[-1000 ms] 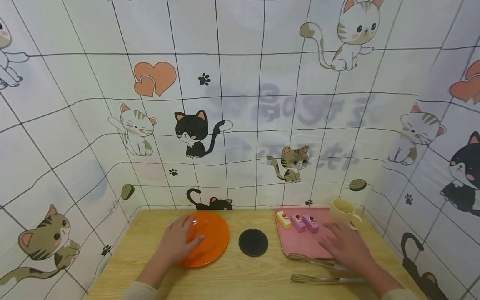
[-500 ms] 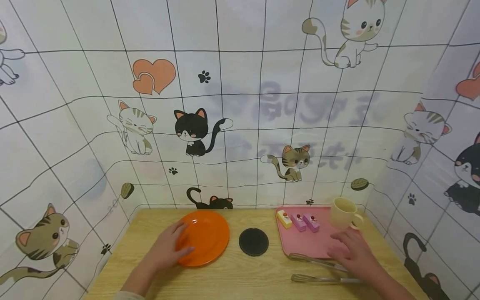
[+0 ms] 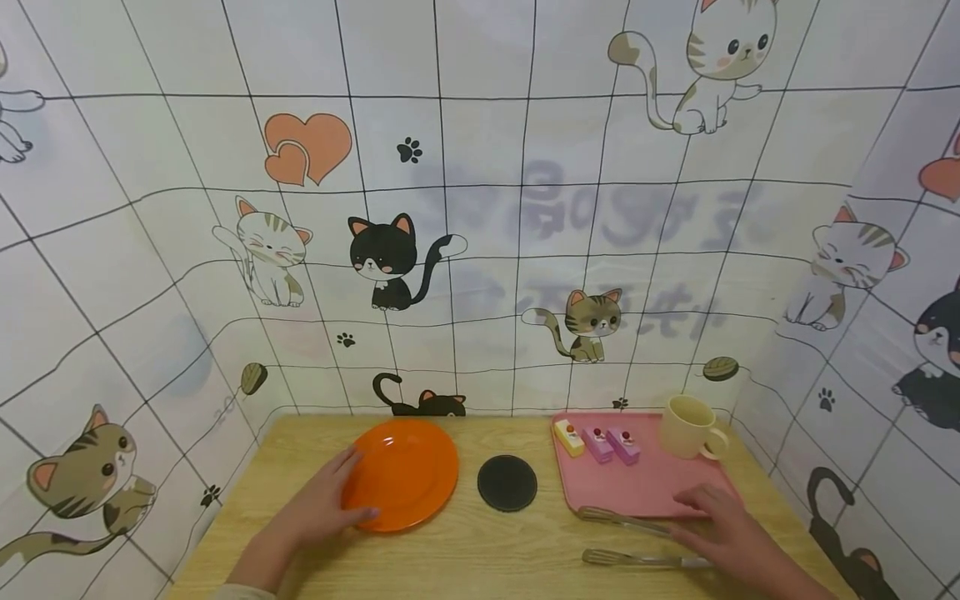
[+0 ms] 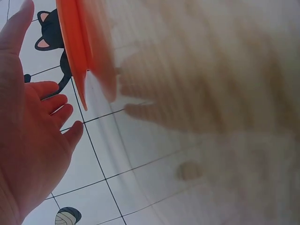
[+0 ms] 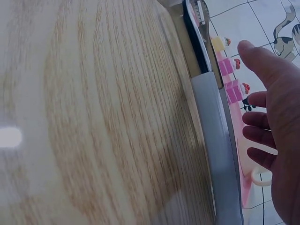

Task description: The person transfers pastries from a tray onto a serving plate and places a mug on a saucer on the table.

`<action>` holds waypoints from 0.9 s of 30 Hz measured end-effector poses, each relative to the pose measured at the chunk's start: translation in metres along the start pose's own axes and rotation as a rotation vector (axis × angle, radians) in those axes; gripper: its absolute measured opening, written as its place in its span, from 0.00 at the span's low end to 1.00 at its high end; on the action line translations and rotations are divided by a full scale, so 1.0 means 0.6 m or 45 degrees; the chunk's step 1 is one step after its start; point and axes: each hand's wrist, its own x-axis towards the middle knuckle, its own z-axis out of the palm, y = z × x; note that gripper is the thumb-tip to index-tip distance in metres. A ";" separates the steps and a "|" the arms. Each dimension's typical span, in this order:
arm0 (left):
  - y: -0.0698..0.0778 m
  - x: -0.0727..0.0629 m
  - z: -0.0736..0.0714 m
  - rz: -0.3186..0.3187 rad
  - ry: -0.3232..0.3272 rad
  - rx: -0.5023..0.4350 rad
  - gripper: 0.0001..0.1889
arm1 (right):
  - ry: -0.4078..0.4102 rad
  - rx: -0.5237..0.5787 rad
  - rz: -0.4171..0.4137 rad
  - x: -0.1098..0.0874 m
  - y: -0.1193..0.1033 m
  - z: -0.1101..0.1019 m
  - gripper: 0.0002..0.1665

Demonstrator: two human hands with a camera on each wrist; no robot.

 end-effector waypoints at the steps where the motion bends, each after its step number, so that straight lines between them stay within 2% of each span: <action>1: 0.001 0.000 -0.002 -0.003 -0.012 0.002 0.62 | -0.028 0.011 0.017 -0.002 0.001 -0.002 0.30; 3: 0.005 -0.001 -0.006 -0.016 -0.036 -0.004 0.64 | -0.080 0.033 0.029 -0.006 0.003 -0.005 0.31; 6: 0.004 -0.001 -0.008 -0.037 -0.069 -0.017 0.66 | -0.110 0.042 -0.034 -0.012 0.011 -0.008 0.32; 11: -0.001 0.000 -0.007 -0.054 -0.103 -0.030 0.69 | -0.075 0.075 -0.180 -0.023 0.026 -0.008 0.30; 14: -0.003 -0.001 -0.005 -0.078 -0.124 -0.037 0.70 | -0.073 0.109 -0.225 -0.027 0.031 -0.008 0.31; 17: -0.007 -0.002 -0.003 -0.078 -0.137 -0.034 0.71 | -0.111 0.134 -0.227 -0.028 0.035 -0.011 0.31; 24: -0.011 -0.002 0.000 -0.069 -0.150 -0.051 0.72 | -0.287 0.126 -0.085 -0.030 0.050 -0.023 0.35; 27: -0.009 -0.001 -0.001 -0.092 -0.160 -0.065 0.72 | -0.313 0.148 -0.080 -0.031 0.058 -0.025 0.34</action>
